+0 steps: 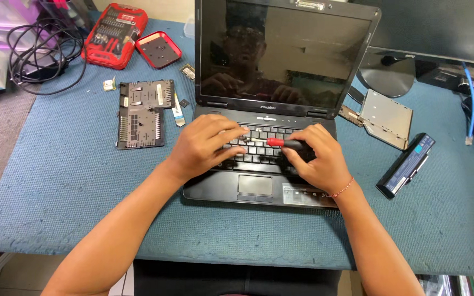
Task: The person disassembles a laptop by removing screws and prying off the top bezel. They then flip the laptop to access the internal components, remove the battery, and reassemble the device by reattaching the bezel and securing screws.
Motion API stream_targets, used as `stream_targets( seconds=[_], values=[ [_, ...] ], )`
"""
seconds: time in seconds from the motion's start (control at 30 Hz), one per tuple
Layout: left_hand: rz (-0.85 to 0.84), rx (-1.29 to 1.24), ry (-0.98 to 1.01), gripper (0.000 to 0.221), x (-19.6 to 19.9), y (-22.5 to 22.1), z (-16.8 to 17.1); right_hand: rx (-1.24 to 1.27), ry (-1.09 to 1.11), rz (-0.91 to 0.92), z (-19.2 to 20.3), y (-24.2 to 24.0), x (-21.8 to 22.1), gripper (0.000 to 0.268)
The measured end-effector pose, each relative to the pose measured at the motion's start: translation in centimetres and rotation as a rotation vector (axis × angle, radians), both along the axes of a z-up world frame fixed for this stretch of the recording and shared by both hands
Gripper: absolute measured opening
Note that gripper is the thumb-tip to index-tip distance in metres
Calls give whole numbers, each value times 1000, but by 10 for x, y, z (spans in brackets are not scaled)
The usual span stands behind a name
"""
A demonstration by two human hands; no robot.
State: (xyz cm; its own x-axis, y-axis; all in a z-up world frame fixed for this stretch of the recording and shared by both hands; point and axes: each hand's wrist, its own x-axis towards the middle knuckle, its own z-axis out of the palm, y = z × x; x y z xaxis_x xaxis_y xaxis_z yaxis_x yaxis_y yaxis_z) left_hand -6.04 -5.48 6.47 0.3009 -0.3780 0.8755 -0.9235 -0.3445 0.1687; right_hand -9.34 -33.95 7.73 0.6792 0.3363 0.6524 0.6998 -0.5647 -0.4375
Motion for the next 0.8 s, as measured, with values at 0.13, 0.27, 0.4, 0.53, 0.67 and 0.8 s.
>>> stream_targets(
  seconds=[0.13, 0.27, 0.4, 0.53, 0.67, 0.8],
  values=[
    [14, 3, -19, 16, -4, -7, -1, -2, 18, 14, 1, 11, -5, 9],
    [57, 51, -62, 9, 2, -7, -11, 4, 50, 21, 1, 17, -7, 10],
    [74, 79, -52, 8, 5, -6, -20, 3, 61, 33, 3, 19, -7, 12],
    [30, 73, -34, 10, 2, -5, -14, -1, 73, 30, 4, 19, -8, 11],
    [25, 107, -63, 11, 3, -3, -15, 3, 104, 14, 1, 18, -10, 11],
    [-5, 106, -73, 13, 0, -1, -11, 7, 167, 16, 3, 16, -11, 9]
  ],
)
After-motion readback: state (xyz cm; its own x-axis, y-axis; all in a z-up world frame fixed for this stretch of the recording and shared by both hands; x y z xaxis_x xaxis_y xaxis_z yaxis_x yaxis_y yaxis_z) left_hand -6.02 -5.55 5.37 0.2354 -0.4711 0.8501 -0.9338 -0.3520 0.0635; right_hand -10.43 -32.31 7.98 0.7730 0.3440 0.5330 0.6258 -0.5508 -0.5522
